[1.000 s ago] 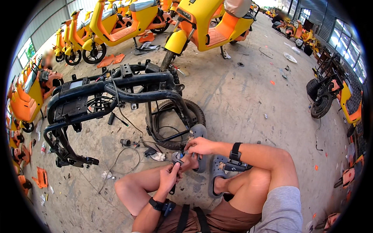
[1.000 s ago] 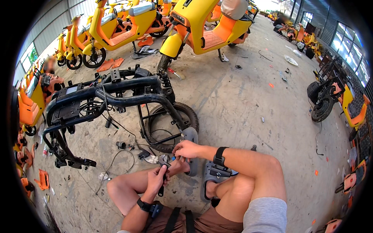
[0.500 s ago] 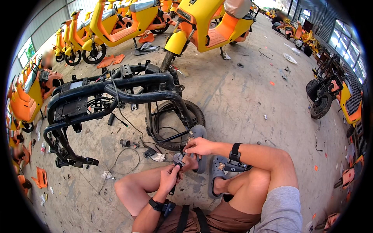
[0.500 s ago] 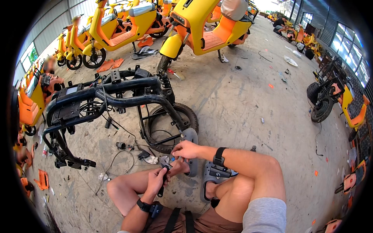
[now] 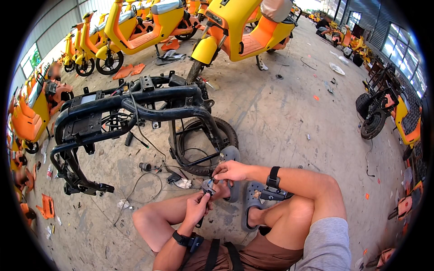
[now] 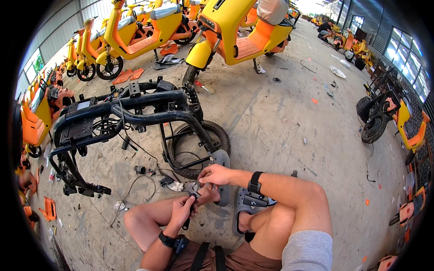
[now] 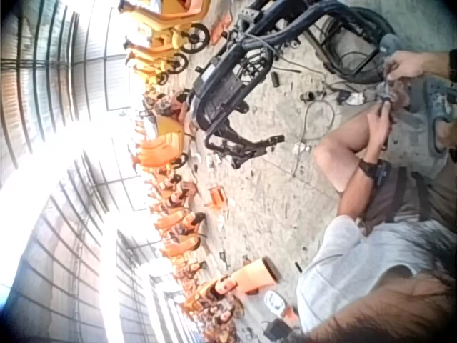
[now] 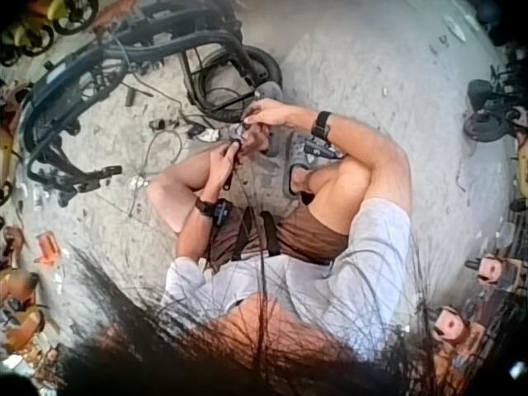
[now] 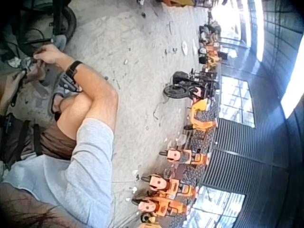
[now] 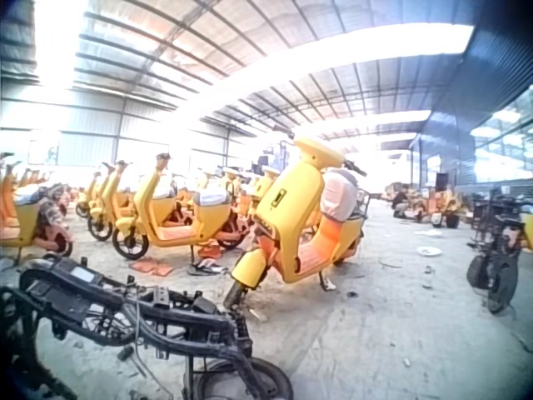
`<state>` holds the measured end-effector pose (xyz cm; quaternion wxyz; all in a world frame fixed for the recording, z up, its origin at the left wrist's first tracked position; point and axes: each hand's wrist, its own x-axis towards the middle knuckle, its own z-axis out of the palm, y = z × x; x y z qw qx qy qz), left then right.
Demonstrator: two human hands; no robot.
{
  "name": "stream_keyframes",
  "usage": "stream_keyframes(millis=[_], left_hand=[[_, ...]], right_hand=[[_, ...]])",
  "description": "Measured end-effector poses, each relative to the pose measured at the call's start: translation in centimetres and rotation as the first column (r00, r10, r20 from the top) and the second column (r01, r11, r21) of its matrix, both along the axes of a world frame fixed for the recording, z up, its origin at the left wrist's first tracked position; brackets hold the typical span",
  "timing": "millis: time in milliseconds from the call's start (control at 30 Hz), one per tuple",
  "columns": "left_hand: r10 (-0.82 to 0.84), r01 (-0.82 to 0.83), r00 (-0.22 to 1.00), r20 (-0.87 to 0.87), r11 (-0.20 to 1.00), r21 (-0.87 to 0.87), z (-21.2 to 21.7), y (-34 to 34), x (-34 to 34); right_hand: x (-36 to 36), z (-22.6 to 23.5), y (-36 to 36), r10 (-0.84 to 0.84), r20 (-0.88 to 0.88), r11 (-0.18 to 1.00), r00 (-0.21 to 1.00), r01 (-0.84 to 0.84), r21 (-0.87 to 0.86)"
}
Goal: The person is assembling a yellow electric scooter. They use a wrench to tighten bolts on the scooter frame, focusing on the front wheel area. The person is sitting on the floor in a workshop with multiple scooters in the background.
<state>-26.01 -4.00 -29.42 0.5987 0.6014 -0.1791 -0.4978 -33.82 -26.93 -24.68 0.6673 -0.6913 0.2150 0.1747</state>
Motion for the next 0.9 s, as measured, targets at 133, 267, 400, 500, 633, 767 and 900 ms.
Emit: stream_keyframes(millis=[133,267,400,500,633,767,900], left_hand=[[-0.011,0.010,1.000,0.025,1.000,0.028,0.1,-0.1,-0.1],[-0.015,0.014,1.000,0.028,1.000,0.024,0.0,-0.1,-0.1],[-0.031,0.030,0.999,0.042,0.999,0.036,0.1,-0.1,-0.1],[-0.037,0.035,0.999,0.040,0.999,0.037,0.0,0.0,-0.1],[-0.050,0.049,0.998,0.034,0.999,0.024,-0.1,-0.1,-0.1],[-0.045,0.044,0.999,0.008,0.999,0.016,-0.3,-0.2,-0.3],[-0.051,0.049,0.998,0.033,0.998,0.048,-0.5,0.1,-0.1]], right_hand=[[-0.1,0.0,0.0,0.013,0.002,1.000,1.000,-0.013,-0.012],[-0.1,0.0,-0.1,-0.005,0.014,1.000,1.000,0.005,-0.010],[-0.1,0.2,0.0,-0.013,0.014,0.999,1.000,0.014,-0.043],[-0.2,0.7,0.2,-0.017,0.014,0.998,1.000,0.018,-0.060],[-0.3,0.4,0.0,-0.016,0.021,0.997,1.000,0.017,-0.075],[-0.6,0.3,-0.2,0.021,0.063,0.993,0.998,-0.013,-0.119],[-0.2,0.3,-0.1,0.033,0.077,0.993,0.996,-0.024,-0.113]])
